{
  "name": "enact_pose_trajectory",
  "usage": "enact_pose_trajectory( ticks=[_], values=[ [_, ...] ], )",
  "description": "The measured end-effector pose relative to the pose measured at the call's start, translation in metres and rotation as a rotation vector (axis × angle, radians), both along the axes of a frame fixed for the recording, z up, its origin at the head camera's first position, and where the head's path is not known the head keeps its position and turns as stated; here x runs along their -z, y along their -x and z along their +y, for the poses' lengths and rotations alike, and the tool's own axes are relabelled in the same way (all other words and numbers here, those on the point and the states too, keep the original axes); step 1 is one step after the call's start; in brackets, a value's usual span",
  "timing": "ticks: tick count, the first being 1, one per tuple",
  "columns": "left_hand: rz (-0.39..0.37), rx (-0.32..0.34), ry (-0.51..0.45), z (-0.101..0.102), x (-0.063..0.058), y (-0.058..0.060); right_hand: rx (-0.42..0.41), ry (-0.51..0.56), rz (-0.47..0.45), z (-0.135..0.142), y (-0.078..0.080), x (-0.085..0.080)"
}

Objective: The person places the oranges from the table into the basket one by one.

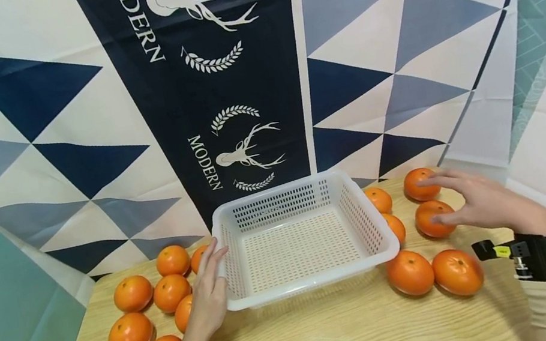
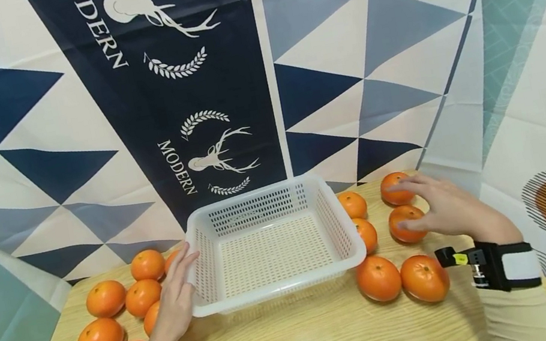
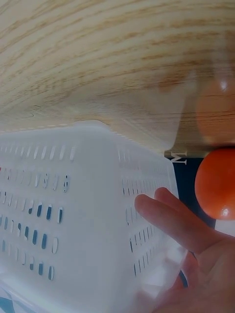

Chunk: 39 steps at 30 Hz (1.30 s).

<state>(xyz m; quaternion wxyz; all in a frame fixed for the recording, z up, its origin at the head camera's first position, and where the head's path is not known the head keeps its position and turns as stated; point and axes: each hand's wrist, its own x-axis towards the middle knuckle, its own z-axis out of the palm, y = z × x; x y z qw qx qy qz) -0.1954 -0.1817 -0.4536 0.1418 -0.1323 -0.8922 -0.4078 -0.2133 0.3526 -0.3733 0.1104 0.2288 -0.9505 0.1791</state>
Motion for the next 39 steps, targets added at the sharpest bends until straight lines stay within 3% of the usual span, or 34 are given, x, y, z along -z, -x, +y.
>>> enact_pose_trajectory(
  ticks=[8,19,39],
  values=[
    [-0.009,0.003,0.000,-0.001,0.000,0.000,-0.099,0.092,-0.112,0.011,0.015,0.028],
    [-0.005,0.004,0.000,0.000,0.000,0.001,-0.084,0.111,-0.215,0.015,0.023,0.045],
    [0.000,0.002,0.004,0.000,0.000,0.000,-0.080,0.082,-0.174,0.018,0.026,0.049]
  ],
)
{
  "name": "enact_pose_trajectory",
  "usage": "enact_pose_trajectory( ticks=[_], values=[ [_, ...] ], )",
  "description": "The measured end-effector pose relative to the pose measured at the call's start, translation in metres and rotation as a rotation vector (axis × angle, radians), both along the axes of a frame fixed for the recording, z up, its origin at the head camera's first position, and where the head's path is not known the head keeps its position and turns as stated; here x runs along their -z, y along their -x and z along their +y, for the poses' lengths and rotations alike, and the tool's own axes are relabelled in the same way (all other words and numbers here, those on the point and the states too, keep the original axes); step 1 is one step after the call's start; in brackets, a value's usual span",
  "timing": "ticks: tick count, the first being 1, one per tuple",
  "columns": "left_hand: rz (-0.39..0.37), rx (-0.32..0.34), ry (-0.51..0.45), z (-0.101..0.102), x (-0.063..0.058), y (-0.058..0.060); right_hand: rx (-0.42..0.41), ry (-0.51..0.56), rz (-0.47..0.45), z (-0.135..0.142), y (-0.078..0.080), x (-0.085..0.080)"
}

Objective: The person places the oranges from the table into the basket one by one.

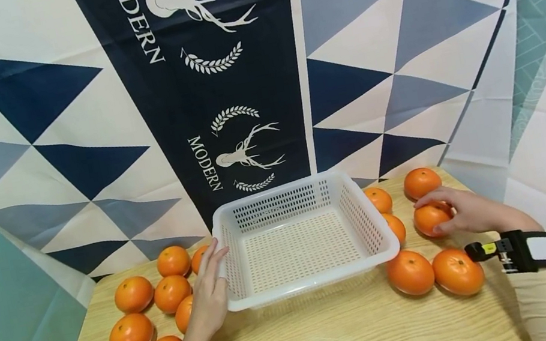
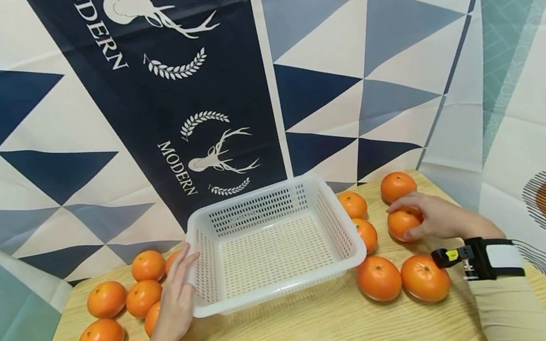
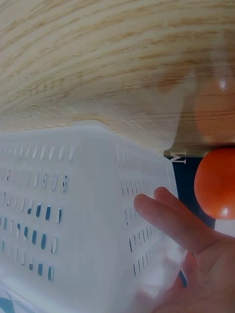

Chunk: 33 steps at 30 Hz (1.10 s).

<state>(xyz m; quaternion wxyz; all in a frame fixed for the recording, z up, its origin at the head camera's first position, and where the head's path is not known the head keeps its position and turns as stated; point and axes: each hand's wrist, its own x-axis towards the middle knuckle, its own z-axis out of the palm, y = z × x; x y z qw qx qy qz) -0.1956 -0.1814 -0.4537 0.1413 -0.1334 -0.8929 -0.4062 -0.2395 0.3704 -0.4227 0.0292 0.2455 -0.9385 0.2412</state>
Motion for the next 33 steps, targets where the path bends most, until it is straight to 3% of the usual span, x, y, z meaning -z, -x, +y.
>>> enact_pose_trajectory(
  ticks=[8,14,25,33],
  values=[
    [0.001,-0.003,-0.001,-0.002,0.000,0.000,-0.071,0.022,0.131,-0.005,0.001,-0.011],
    [0.011,-0.002,-0.001,-0.004,0.001,0.001,-0.060,-0.018,0.265,-0.009,-0.001,-0.022],
    [0.020,0.008,-0.012,-0.002,0.001,0.000,-0.010,-0.010,0.261,-0.019,-0.005,-0.031],
    [0.022,0.003,-0.013,0.000,-0.001,0.001,-0.080,-0.001,0.317,-0.035,0.006,-0.054]
  ],
)
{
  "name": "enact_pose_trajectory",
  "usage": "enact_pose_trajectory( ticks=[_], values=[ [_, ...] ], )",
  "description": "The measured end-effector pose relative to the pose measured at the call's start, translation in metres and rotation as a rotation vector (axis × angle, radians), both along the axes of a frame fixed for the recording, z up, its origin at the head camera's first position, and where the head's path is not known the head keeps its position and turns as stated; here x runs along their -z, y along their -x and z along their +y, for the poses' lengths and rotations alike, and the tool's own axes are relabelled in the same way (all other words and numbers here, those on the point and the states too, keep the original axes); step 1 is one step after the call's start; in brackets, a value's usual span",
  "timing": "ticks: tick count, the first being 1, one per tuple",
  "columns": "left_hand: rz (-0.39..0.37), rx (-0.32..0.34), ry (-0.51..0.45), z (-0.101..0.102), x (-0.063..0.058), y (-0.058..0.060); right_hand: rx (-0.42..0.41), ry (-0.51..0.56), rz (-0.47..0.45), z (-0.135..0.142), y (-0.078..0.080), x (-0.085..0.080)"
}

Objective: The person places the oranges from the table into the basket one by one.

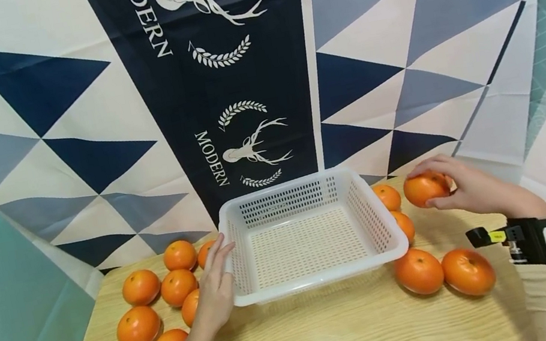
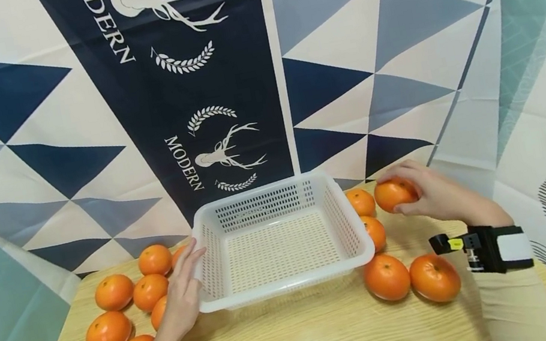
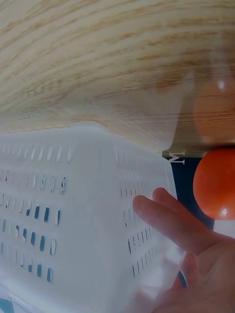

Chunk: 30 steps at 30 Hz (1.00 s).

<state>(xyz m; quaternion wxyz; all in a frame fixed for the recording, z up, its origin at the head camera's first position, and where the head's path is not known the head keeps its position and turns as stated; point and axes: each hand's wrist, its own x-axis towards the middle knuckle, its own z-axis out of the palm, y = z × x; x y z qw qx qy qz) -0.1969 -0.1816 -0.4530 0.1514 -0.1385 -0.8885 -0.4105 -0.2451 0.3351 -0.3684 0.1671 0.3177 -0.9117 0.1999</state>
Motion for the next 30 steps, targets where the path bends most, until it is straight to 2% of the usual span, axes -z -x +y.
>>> enact_pose_trajectory(
  ticks=[10,18,23,30],
  values=[
    [-0.002,-0.006,0.005,-0.002,-0.001,-0.001,0.047,0.015,-0.123,-0.026,0.005,-0.040],
    [-0.002,-0.005,0.009,-0.001,-0.001,0.001,0.012,-0.057,-0.137,-0.050,0.023,-0.058],
    [-0.003,-0.007,0.005,-0.001,0.000,0.000,-0.025,-0.103,-0.149,-0.074,0.036,-0.071],
    [0.010,-0.013,0.018,-0.001,0.001,0.002,-0.053,-0.135,-0.205,-0.110,0.046,-0.083]
  ],
)
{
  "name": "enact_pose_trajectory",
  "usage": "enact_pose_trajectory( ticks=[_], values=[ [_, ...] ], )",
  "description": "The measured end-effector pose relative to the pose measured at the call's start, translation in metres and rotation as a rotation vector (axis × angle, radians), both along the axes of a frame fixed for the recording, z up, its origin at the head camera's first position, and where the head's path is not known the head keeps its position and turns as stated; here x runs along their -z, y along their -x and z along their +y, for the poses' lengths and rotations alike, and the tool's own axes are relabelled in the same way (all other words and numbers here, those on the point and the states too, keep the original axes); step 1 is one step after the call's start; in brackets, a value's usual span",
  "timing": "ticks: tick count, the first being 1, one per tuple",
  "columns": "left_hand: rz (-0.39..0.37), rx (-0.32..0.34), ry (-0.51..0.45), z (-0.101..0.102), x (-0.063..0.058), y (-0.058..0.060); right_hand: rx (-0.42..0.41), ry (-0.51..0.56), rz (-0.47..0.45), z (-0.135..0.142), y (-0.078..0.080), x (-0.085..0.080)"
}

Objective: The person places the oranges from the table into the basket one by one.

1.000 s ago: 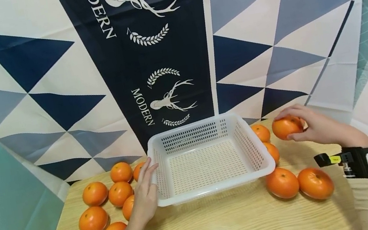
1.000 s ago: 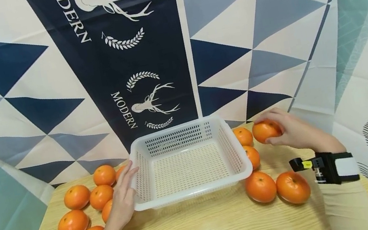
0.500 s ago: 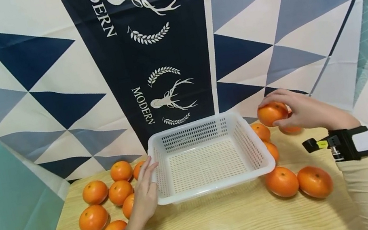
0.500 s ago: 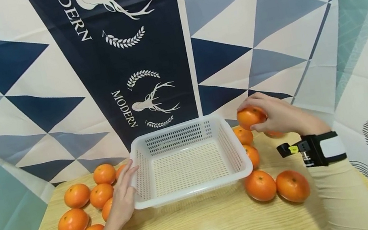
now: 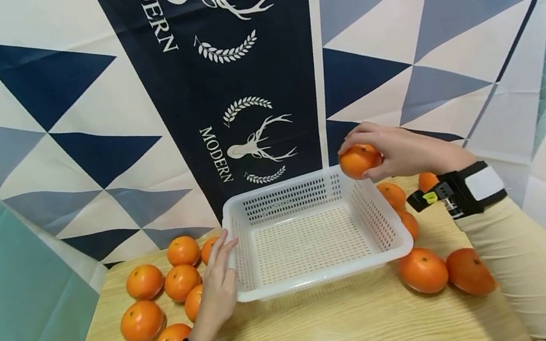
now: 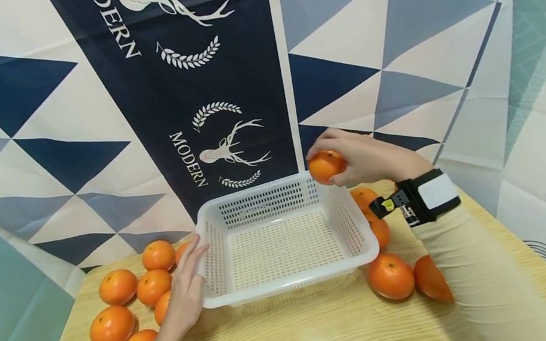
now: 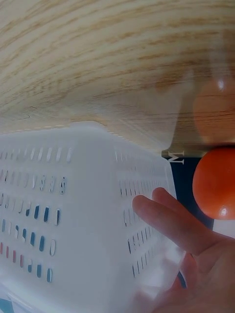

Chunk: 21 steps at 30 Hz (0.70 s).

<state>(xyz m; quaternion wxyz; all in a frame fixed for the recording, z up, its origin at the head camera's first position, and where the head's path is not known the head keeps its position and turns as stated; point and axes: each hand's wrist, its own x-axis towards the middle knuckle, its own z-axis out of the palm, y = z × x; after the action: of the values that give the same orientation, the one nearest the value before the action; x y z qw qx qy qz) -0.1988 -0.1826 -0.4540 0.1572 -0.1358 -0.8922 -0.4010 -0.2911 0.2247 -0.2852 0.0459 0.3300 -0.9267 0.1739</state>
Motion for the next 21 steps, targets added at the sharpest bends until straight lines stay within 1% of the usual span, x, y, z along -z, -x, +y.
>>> enact_pose_trajectory(
  ticks=[3,9,17,21],
  values=[
    [0.007,0.005,0.001,0.000,0.000,0.001,-0.012,0.006,-0.028,-0.012,0.005,0.002],
    [0.000,0.010,-0.001,-0.001,0.000,0.001,-0.043,0.017,-0.085,-0.029,0.019,0.014],
    [-0.016,0.008,0.000,0.000,0.000,0.001,-0.075,-0.030,-0.125,-0.040,0.043,0.024],
    [-0.024,0.006,-0.003,0.000,0.000,0.001,-0.052,-0.045,-0.169,-0.043,0.050,0.029]
  ],
)
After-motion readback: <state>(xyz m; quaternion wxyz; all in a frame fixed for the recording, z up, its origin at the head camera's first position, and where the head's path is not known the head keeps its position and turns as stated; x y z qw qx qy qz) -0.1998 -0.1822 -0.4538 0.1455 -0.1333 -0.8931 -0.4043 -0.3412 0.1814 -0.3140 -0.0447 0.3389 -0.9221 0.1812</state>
